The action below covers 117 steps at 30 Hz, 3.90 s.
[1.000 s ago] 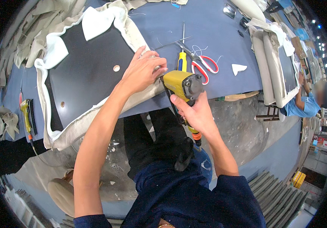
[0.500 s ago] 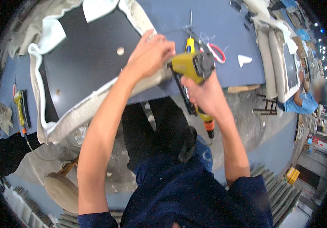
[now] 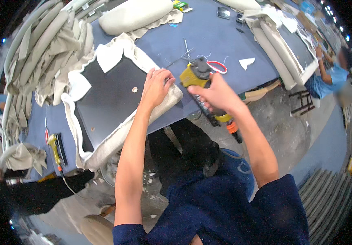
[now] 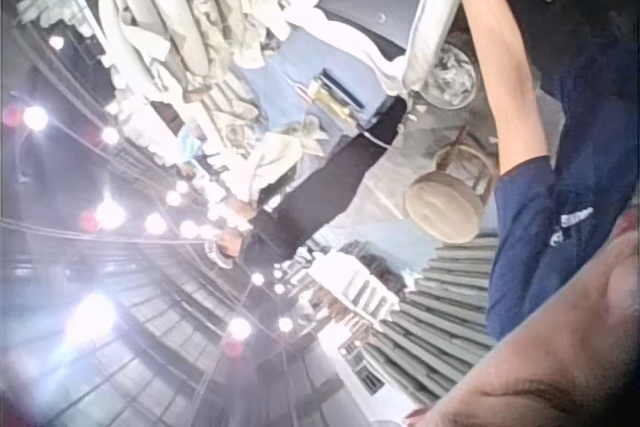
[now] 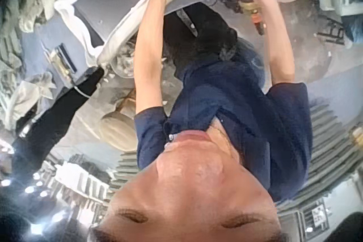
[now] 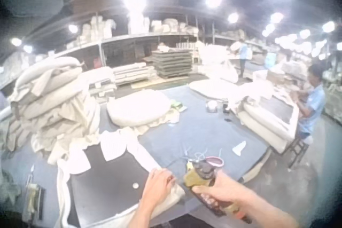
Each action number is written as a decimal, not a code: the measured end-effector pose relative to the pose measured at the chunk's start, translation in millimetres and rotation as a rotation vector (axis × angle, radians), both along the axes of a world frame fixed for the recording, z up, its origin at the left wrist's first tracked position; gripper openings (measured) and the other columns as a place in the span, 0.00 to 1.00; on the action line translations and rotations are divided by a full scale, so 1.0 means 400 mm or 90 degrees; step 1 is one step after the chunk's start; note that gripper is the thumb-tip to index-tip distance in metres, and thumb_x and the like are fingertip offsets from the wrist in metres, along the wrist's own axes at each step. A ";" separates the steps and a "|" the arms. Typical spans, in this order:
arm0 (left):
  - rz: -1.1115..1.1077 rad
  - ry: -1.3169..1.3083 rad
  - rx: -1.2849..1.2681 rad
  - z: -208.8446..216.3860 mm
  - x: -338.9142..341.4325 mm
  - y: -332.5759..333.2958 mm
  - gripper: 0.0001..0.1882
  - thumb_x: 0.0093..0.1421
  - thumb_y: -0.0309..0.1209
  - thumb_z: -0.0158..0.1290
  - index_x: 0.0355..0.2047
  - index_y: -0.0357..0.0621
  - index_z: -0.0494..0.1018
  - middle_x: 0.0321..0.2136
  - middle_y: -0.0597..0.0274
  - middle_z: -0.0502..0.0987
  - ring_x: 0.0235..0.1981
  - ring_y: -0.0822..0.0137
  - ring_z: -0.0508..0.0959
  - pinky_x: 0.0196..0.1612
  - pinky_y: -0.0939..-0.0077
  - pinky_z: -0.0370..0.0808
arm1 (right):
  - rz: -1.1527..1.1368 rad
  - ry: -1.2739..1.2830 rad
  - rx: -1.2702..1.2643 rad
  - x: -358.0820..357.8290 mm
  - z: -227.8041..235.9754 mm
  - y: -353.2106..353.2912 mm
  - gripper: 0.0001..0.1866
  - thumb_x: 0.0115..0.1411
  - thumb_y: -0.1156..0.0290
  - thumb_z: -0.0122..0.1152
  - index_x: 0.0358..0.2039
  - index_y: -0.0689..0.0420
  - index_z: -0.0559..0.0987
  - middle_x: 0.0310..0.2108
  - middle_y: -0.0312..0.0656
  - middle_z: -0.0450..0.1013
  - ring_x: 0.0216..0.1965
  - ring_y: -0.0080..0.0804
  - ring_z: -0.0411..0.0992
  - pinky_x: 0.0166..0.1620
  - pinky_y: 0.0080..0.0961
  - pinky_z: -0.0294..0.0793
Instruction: The person is upholstering furniture components in a workshop. They use a staple gun to secure fabric onto foam cushions and a flat frame, and use scissors to trim excess material. The person also uses a screwdriver to adjust parts of the frame and a needle to pull fabric tight.
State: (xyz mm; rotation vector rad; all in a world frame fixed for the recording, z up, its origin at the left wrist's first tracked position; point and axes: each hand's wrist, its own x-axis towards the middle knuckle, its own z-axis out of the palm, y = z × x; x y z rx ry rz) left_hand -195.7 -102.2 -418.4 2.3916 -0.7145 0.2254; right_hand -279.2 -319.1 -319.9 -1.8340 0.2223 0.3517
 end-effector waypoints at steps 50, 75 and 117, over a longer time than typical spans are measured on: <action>0.128 -0.062 0.015 -0.003 -0.032 0.055 0.17 0.67 0.39 0.54 0.53 0.53 0.80 0.61 0.64 0.76 0.68 0.57 0.66 0.73 0.43 0.52 | 0.154 -0.799 0.132 0.198 0.314 0.048 0.11 0.69 0.69 0.63 0.46 0.61 0.76 0.34 0.41 0.80 0.27 0.23 0.77 0.34 0.21 0.78; 0.125 -0.111 -0.032 -0.012 -0.016 0.043 0.14 0.66 0.32 0.54 0.50 0.44 0.78 0.55 0.57 0.77 0.62 0.53 0.71 0.70 0.50 0.61 | 0.273 -0.582 -0.275 0.131 -0.123 -0.003 0.09 0.62 0.70 0.67 0.38 0.62 0.79 0.25 0.45 0.79 0.23 0.29 0.78 0.32 0.27 0.75; -0.176 -0.053 0.101 -0.005 -0.087 -0.102 0.06 0.55 0.29 0.65 0.29 0.44 0.78 0.28 0.60 0.78 0.36 0.59 0.80 0.60 0.54 0.72 | -0.036 -0.505 -0.403 0.258 -0.450 0.000 0.18 0.61 0.52 0.61 0.27 0.54 0.80 0.17 0.48 0.76 0.23 0.51 0.78 0.27 0.47 0.76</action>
